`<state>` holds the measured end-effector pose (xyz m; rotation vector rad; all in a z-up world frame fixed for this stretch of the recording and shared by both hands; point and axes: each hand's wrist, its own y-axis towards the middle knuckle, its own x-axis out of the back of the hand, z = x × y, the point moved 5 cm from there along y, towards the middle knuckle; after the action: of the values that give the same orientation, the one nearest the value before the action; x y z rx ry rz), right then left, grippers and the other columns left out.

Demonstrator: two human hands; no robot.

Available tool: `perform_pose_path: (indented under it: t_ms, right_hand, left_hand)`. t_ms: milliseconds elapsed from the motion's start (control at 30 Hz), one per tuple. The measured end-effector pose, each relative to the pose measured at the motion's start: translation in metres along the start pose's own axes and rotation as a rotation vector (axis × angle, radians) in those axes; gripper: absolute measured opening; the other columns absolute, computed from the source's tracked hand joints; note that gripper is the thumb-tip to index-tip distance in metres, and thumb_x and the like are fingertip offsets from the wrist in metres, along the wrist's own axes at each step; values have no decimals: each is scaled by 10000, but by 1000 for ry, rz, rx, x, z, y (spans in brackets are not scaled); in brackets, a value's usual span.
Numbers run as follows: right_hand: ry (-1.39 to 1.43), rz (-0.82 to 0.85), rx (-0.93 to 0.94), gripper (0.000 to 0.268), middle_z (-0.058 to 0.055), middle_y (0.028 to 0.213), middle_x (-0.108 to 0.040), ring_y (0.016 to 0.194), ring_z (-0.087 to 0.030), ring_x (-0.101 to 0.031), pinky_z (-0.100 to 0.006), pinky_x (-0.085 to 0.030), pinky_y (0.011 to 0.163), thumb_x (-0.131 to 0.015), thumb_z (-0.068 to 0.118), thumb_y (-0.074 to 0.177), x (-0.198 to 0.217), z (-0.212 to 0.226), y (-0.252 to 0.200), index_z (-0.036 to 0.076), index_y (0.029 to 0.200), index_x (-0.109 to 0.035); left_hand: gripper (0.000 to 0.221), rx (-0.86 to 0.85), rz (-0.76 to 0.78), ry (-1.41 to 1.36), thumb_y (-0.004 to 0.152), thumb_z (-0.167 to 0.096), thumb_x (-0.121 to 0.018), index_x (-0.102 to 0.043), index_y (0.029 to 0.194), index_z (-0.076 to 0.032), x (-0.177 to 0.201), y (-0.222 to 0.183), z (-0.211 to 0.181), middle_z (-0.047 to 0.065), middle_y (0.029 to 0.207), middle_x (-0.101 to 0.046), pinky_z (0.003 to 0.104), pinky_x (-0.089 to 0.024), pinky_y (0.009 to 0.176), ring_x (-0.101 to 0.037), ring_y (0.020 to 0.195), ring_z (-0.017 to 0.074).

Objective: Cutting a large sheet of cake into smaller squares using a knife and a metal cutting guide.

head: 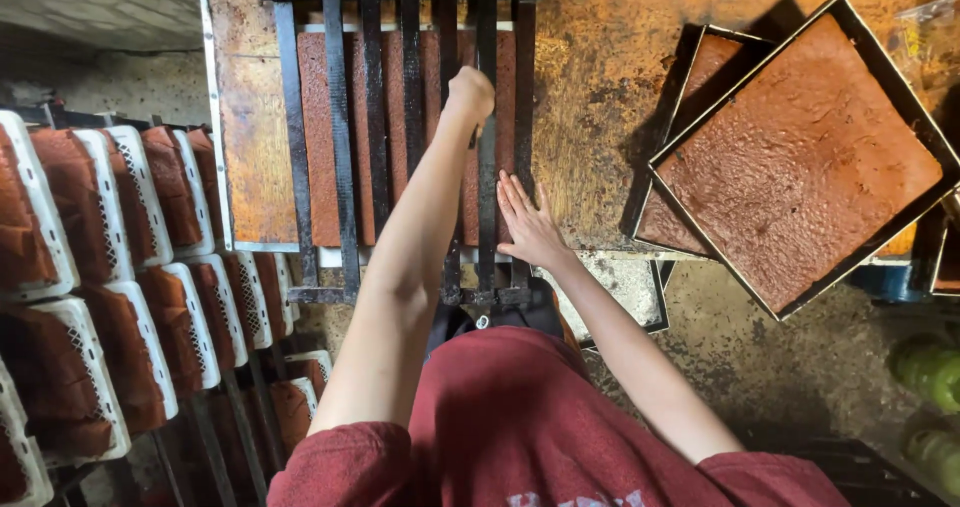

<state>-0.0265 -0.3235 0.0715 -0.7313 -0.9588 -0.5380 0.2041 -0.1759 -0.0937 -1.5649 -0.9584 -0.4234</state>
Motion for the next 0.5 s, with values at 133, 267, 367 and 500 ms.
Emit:
perform_pose_path:
  t_ms: [133,267,367,500]
  right_hand:
    - [-19,26,-19,1170,-125,1716,31,1580,-257,-17,-655,-31,1200,-770,457,760,5,8,0,50,1621,-90]
    - [-62,67,-63,1152,-162,1708,-49,1581,-276,-62,-648,-18,1219,-802,460,735,4,9,2,9,1597,-185]
    - [-90,26,-30,1158,-180,1704,-62,1576,-293,-81,-645,-33,1223,-831,444,715,-20,-1,5,-11,1583,-213]
    - [14,-97,33,1187,-209,1695,-57,1568,-321,-77,-681,-27,1196,-859,332,685,1,9,0,-30,1585,-175]
  left_hand:
    - [347,-123,-379,38,752,-186,-750,-668,970,72,-43,-70,9,120,844,-632,450,-585,699,-685,803,327]
    - [298,-281,-996,133,1010,-176,-380,-576,890,14,-76,-181,6,38,706,-438,383,-548,472,-597,552,273]
    - [350,-2,-621,-238,1046,-324,-328,-517,984,-35,-91,-244,27,107,829,-544,459,-575,609,-657,736,348]
    - [481,335,108,-725,1048,-428,-295,-517,1092,-3,-125,-328,41,303,1069,-678,605,-563,871,-681,1056,502]
